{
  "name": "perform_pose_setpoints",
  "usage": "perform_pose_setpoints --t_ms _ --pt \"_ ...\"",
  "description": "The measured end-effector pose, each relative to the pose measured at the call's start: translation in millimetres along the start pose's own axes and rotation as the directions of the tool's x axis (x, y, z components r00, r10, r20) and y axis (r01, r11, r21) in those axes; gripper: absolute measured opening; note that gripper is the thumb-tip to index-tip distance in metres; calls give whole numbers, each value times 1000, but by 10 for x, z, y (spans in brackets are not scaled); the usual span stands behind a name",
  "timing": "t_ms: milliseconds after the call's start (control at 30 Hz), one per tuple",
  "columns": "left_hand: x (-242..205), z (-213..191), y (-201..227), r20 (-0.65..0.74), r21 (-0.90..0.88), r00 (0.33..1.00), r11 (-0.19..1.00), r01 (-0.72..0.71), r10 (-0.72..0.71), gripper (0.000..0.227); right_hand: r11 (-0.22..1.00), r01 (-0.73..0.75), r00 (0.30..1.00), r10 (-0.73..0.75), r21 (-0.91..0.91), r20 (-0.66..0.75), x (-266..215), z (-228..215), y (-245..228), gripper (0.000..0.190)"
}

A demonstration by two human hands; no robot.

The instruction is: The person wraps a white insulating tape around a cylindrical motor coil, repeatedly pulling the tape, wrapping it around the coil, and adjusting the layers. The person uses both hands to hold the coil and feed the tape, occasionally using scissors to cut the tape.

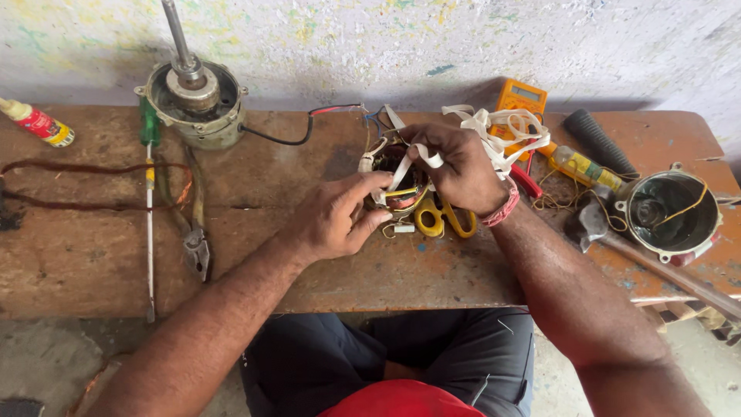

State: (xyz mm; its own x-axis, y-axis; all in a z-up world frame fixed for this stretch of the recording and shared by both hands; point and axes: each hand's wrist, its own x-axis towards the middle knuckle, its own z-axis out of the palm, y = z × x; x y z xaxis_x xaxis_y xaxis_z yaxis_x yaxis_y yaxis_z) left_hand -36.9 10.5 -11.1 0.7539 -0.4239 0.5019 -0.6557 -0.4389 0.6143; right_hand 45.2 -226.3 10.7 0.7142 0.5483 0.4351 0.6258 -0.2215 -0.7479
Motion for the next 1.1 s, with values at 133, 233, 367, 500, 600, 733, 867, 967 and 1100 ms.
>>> perform_pose_setpoints --t_ms 133,233,367,500,600,733,867,967,1100 --pt "24 55 -80 -122 -90 983 985 -145 134 22 990 -124 992 124 -65 5 -11 18 -14 14" --pt "34 114 -134 -135 -140 987 984 -111 92 15 990 -110 994 110 -94 3 -13 18 -32 14" --pt "68 137 -137 -96 -201 995 979 -34 15 12 961 204 977 -211 -186 -15 25 -9 -91 11" --pt "93 133 -88 -41 -139 998 989 41 -47 14 994 26 999 -30 -108 -37 2 -26 -143 8" --pt "94 142 -42 -26 -84 996 993 81 -83 16 992 -20 998 11 -128 -69 -14 6 -161 8" --pt "106 135 -23 -46 -28 997 998 60 -61 17 975 19 993 -43 -222 -107 -21 14 -137 5" --pt "90 140 -33 -59 -13 998 999 34 -34 15 957 -17 988 -29 -291 -152 -11 62 -103 7" --pt "67 159 -35 -122 -27 992 999 -36 32 15 950 -63 980 2 -305 -197 -12 85 -104 12" --pt "-3 159 -50 -127 -58 992 998 -36 28 20 959 -52 979 -6 -280 -203 -21 112 -100 12"
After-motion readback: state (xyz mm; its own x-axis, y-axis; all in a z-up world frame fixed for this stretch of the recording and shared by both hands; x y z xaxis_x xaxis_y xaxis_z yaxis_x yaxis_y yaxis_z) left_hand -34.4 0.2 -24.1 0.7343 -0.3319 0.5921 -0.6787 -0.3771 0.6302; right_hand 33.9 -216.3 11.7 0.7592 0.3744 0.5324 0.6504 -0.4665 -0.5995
